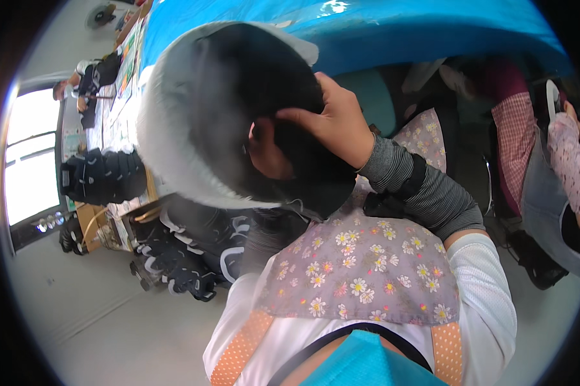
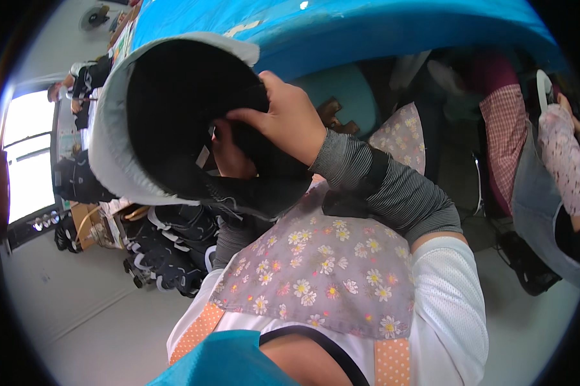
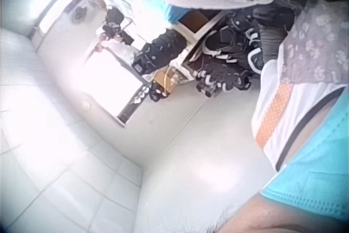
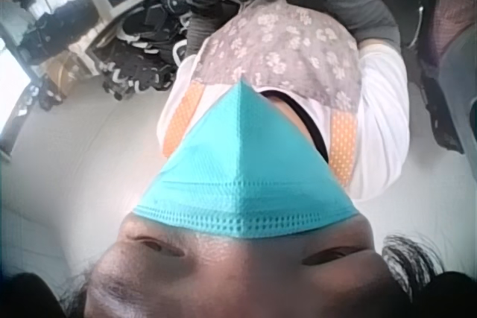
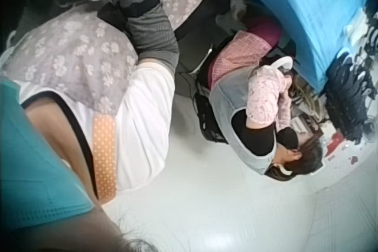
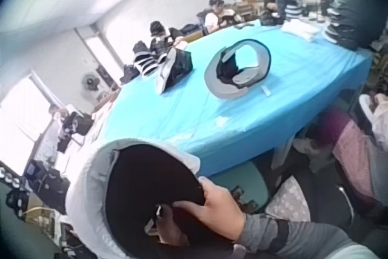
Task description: Fitting internal padding and foam lining into a shoe upper in a workshop.
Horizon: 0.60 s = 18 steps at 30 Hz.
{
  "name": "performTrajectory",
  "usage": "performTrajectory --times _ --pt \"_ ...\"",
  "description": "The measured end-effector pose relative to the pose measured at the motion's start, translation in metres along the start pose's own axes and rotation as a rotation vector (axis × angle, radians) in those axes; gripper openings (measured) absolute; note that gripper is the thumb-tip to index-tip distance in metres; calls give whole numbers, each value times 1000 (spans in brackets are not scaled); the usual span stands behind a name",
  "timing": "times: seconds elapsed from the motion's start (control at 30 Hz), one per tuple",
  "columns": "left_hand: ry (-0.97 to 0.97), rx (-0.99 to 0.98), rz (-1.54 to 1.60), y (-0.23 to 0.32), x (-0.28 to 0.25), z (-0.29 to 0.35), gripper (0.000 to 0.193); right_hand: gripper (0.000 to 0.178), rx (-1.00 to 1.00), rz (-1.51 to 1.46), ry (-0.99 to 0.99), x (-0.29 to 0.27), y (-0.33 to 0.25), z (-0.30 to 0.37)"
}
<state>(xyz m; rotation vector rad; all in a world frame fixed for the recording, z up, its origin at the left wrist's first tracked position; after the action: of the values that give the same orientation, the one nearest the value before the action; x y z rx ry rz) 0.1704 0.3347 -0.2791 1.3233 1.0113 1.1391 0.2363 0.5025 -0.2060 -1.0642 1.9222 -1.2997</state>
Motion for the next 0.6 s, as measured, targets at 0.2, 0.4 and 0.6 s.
performTrajectory --times 0.2,0.4,0.6 --pt "-4 -121 172 -18 2 -4 53 32 103 77 -18 -20 -2 -4" --pt "21 51 -101 -12 -19 -13 51 39 56 26 -57 -10 7 2" --pt "132 -130 354 67 32 11 59 37 71 -84 -265 2 11 12"
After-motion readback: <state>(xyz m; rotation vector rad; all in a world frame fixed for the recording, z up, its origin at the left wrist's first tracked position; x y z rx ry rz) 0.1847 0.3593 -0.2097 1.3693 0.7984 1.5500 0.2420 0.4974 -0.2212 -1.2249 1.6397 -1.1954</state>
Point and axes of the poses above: each hand's wrist, its own z-axis away from the middle knuckle, its own x-axis out of the palm, y = z × x, the point moved 6 cm from there along -z, towards the middle knuckle, and after that the axes turned 4 degrees about z, right-handed, at the moved point
